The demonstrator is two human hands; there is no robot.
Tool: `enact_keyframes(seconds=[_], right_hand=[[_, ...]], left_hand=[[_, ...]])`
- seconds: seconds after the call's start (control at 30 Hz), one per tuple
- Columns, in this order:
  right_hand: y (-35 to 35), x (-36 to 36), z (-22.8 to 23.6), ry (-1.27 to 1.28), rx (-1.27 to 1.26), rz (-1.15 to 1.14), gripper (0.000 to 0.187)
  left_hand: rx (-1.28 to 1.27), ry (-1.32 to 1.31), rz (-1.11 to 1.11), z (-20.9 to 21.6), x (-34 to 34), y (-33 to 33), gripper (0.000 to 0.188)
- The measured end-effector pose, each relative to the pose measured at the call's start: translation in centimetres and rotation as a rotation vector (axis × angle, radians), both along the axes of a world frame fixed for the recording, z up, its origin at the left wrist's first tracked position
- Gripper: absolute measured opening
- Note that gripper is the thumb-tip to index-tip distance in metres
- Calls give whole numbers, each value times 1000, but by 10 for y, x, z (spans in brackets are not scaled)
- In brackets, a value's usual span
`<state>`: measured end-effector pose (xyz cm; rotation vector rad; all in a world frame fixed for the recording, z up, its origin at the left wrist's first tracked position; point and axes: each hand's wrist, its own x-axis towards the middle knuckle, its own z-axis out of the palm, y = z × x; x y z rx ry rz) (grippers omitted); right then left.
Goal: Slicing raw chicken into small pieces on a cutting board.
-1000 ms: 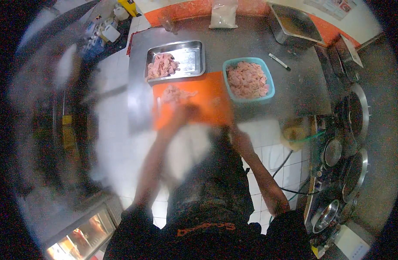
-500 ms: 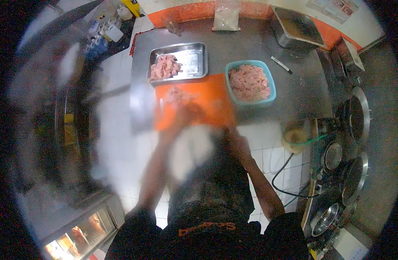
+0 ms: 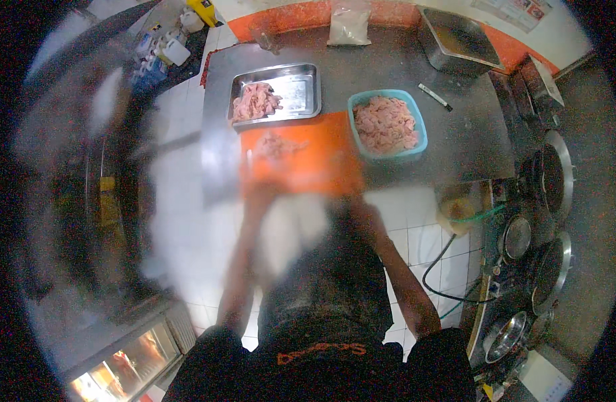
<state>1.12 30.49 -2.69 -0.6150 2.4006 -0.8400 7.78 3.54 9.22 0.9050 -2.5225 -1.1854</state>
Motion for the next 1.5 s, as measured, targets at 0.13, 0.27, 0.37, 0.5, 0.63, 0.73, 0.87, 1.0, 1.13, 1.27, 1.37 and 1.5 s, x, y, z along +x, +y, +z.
enact_keyframes(seconds=[0.13, 0.27, 0.37, 0.5, 0.63, 0.73, 0.87, 1.0, 1.13, 1.27, 1.37, 1.5], right_hand=[[-22, 31, 13, -74, -90, 69, 49], [-27, 35, 21, -309, 97, 2, 50], [-26, 37, 8, -276, -82, -106, 51], [-29, 53, -36, 32, -176, -16, 53], [-43, 63, -19, 171, -142, 61, 54], [-42, 66, -17, 212, -145, 77, 54], [-33, 68, -31, 278, -190, 67, 54], [-66, 57, 7, 217, -32, 79, 56], [-91, 30, 8, 225, 74, 52, 60], [-69, 51, 22, 17, 164, 49, 60], [-22, 74, 3, 53, 59, 61, 60], [2, 81, 17, 217, 13, 120, 59]], left_hand=[[-146, 381, -85, -34, 17, -11, 15], [32, 418, -273, -70, 3, -2, 16], [-177, 178, -413, -81, -9, -1, 17], [-150, 235, -475, -84, -20, 4, 20], [504, 66, -418, -143, -24, -5, 20], [-72, 40, -574, -142, -30, 0, 19], [-188, 323, -532, -98, -33, 16, 19], [-232, 146, -596, -114, -32, 9, 17], [-163, 50, -686, -130, -39, 7, 15], [-140, 36, -589, -123, -35, 13, 15], [-226, 5, -587, -126, -35, 12, 16], [40, 121, -578, -135, -27, 3, 19]])
